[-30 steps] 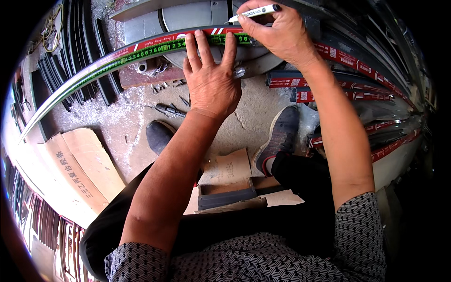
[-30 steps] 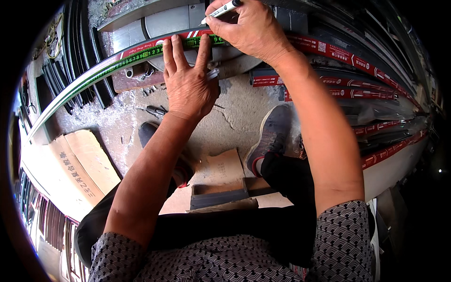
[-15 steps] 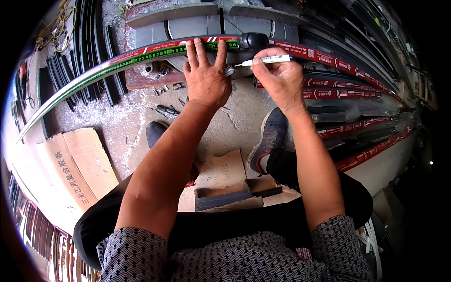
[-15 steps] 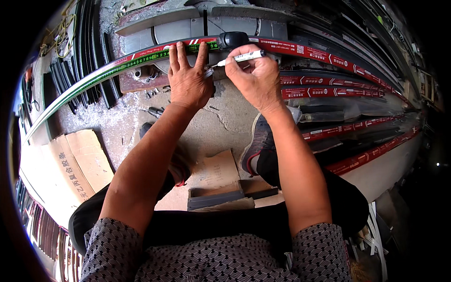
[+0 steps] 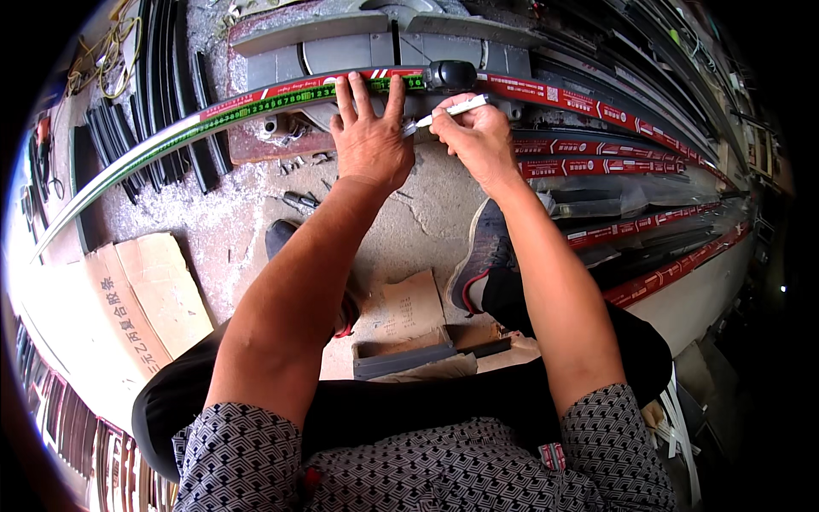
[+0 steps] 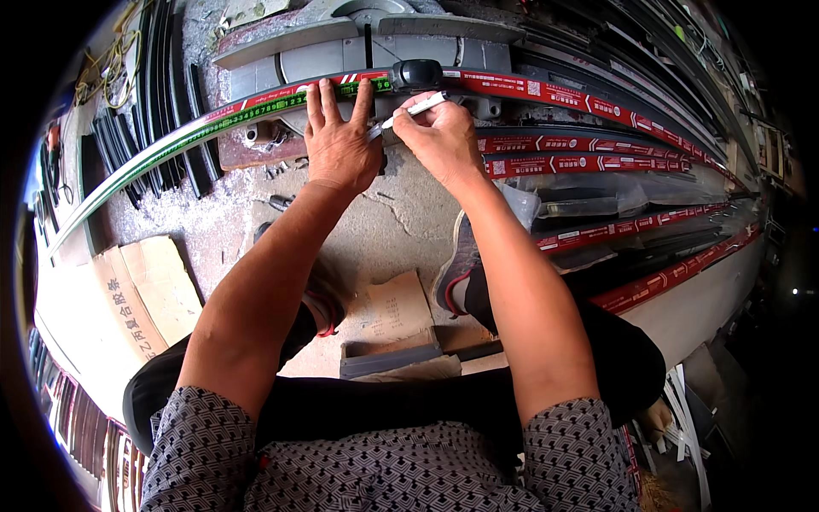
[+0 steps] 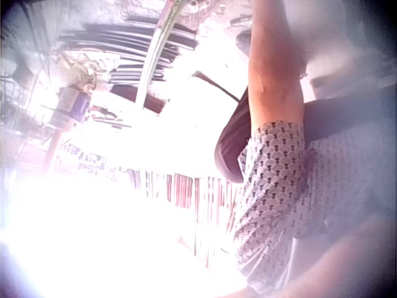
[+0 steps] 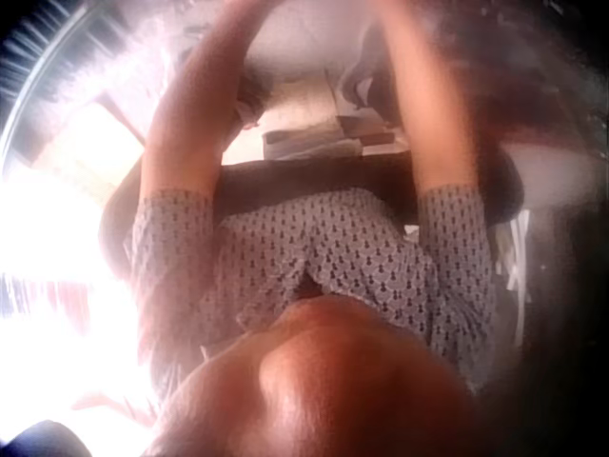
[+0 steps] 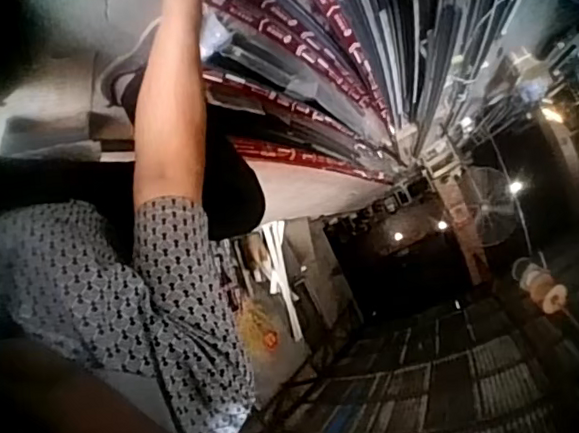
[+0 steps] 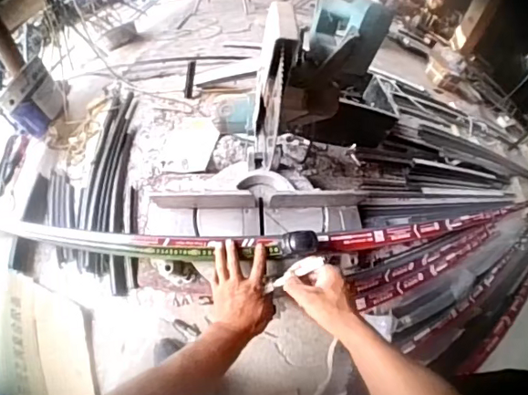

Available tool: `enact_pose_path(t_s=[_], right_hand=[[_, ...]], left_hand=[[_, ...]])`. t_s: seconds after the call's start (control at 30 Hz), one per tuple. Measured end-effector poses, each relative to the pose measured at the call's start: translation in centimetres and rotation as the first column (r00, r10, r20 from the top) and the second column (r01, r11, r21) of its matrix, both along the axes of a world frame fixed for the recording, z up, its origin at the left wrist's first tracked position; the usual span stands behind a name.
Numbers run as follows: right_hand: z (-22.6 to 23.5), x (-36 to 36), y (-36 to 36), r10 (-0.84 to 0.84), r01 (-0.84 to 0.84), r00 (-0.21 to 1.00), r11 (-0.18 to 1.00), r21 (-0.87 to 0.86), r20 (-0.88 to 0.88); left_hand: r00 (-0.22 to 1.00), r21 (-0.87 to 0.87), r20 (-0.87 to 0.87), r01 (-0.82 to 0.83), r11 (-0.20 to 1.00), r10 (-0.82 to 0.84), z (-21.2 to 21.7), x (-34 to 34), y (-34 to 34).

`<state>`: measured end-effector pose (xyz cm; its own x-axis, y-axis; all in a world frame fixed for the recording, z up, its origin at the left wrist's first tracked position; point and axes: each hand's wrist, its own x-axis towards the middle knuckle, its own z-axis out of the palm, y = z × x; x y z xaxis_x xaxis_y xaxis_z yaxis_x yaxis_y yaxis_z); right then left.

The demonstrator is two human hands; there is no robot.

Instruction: The person selects a long metal profile from a stack and places it on a miter saw. They measure the profile with a tape measure and mark a cut line with a marker. The person then uses the miter saw to cut the profile and inspects the cut piece.

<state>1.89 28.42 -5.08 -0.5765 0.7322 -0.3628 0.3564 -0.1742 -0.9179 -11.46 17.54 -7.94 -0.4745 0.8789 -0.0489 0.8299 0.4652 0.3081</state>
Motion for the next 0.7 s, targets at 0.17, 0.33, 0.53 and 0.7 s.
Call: enact_pose_path(t_s=[0.17,0.33,0.53,0.7], right_hand=[[-0.3,-0.7,0.0,-0.009,0.007,1.000,0.990,-0.140,-0.016],[-0.6,-1.4,-0.7,0.020,-0.021,1.000,0.985,-0.173,-0.010],[-1.2,-1.8,-1.7,-0.054,0.045,0.998,0.979,-0.198,-0.042],[-1.1,-2.4,-2.6,-0.166,0.168,0.986,0.965,-0.199,0.025]], left_hand=[[1.000,0.011,0.019,0.012,1.000,-0.012,0.0,-0.1,-0.2],[0.999,-0.037,-0.031,0.018,0.999,-0.019,-0.1,-0.2,-0.1],[1.000,-0.089,-0.022,0.004,0.996,-0.006,-0.1,0.0,0.1],[1.000,-0.074,-0.014,0.020,0.997,-0.021,-0.1,-0.1,0.0]])
